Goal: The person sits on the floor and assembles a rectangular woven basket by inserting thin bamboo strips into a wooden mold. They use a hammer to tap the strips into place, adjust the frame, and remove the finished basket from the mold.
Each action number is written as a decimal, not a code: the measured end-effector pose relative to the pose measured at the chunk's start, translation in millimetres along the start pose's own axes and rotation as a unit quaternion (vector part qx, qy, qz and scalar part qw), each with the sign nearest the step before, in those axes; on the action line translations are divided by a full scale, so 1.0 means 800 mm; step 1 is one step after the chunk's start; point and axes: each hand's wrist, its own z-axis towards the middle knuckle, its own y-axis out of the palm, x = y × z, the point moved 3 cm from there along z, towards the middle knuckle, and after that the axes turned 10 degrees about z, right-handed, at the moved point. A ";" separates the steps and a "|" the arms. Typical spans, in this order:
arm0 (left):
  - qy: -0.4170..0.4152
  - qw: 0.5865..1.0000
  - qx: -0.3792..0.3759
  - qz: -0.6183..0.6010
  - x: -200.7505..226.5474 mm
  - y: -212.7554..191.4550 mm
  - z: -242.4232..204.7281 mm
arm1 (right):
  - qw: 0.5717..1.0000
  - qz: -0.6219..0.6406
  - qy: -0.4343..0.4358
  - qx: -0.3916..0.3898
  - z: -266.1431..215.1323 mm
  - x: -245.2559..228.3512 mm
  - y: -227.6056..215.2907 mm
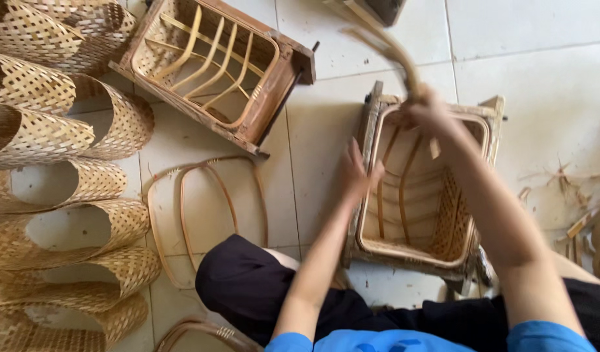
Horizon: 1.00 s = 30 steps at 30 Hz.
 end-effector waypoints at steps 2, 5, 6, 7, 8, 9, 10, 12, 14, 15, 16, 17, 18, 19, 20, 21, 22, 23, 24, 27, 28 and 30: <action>-0.014 1.000 0.000 0.003 -0.012 0.028 -0.015 | 0.999 -0.003 0.048 -0.004 0.059 0.005 -0.032; -0.033 0.995 0.017 0.090 -0.017 0.049 -0.030 | 0.994 -0.023 0.091 -0.055 0.154 0.019 -0.037; -0.045 0.995 0.011 0.090 -0.017 0.052 -0.035 | 0.994 -0.024 0.081 -0.074 0.186 0.021 -0.021; -0.052 0.994 0.008 0.093 -0.017 0.049 -0.028 | 0.993 -0.021 0.066 -0.091 0.221 0.011 -0.002; -0.027 0.994 0.044 0.096 -0.012 0.044 -0.018 | 0.983 -0.156 0.008 -0.101 0.258 -0.007 0.025; -0.006 0.992 0.074 0.100 -0.009 0.041 -0.016 | 0.962 -0.249 -0.033 -0.106 0.286 -0.017 0.055; 0.017 0.989 0.103 0.104 -0.009 0.038 -0.010 | 0.953 -0.275 -0.076 -0.100 0.316 -0.033 0.088; 0.002 0.993 0.077 0.087 -0.009 0.053 -0.021 | 0.956 -0.255 -0.136 -0.056 0.345 -0.039 0.133; -0.024 0.996 0.041 0.071 -0.018 0.054 -0.024 | 0.961 -0.151 -0.232 -0.014 0.356 -0.065 0.179; -0.040 0.997 0.025 0.062 -0.018 0.054 -0.019 | 0.951 -0.098 -0.293 -0.002 0.352 -0.086 0.191; -0.056 0.997 0.009 0.054 -0.019 0.052 -0.018 | 0.936 -0.051 -0.349 -0.009 0.336 -0.098 0.197; -0.052 0.997 0.015 0.050 -0.015 0.050 -0.018 | 0.919 -0.011 -0.393 -0.027 0.312 -0.103 0.192; -0.048 0.998 0.020 0.046 -0.012 0.047 -0.021 | 0.902 0.027 -0.428 -0.047 0.280 -0.096 0.182; -0.043 0.998 0.027 0.040 -0.007 0.044 -0.020 | 0.904 0.041 -0.420 -0.062 0.247 -0.083 0.165; -0.036 0.997 0.032 0.066 -0.004 0.040 -0.017 | 0.918 0.046 -0.390 -0.062 0.215 -0.061 0.146; -0.034 0.995 0.035 0.091 -0.002 0.038 -0.019 | 0.932 0.051 -0.354 -0.063 0.178 -0.025 0.123; -0.032 0.992 0.037 0.116 -0.003 0.037 -0.017 | 0.936 0.024 -0.350 0.008 0.148 0.011 0.100; -0.020 0.992 0.047 0.117 -0.004 0.038 -0.025 | 0.916 0.029 -0.392 0.077 0.105 0.060 0.070; -0.008 0.991 0.057 0.118 -0.007 0.040 -0.026 | 0.891 -0.002 -0.417 0.179 0.073 0.105 0.047; 0.022 0.991 0.087 0.103 -0.011 0.047 -0.021 | 0.919 -0.025 -0.255 0.301 0.018 0.238 -0.007; 0.030 0.990 0.098 0.097 -0.010 0.049 -0.022 | 0.921 -0.104 -0.208 0.313 0.011 0.272 -0.015; -0.046 0.994 0.007 0.095 -0.019 0.055 -0.014 | 0.922 -0.199 -0.161 0.290 0.023 0.324 -0.016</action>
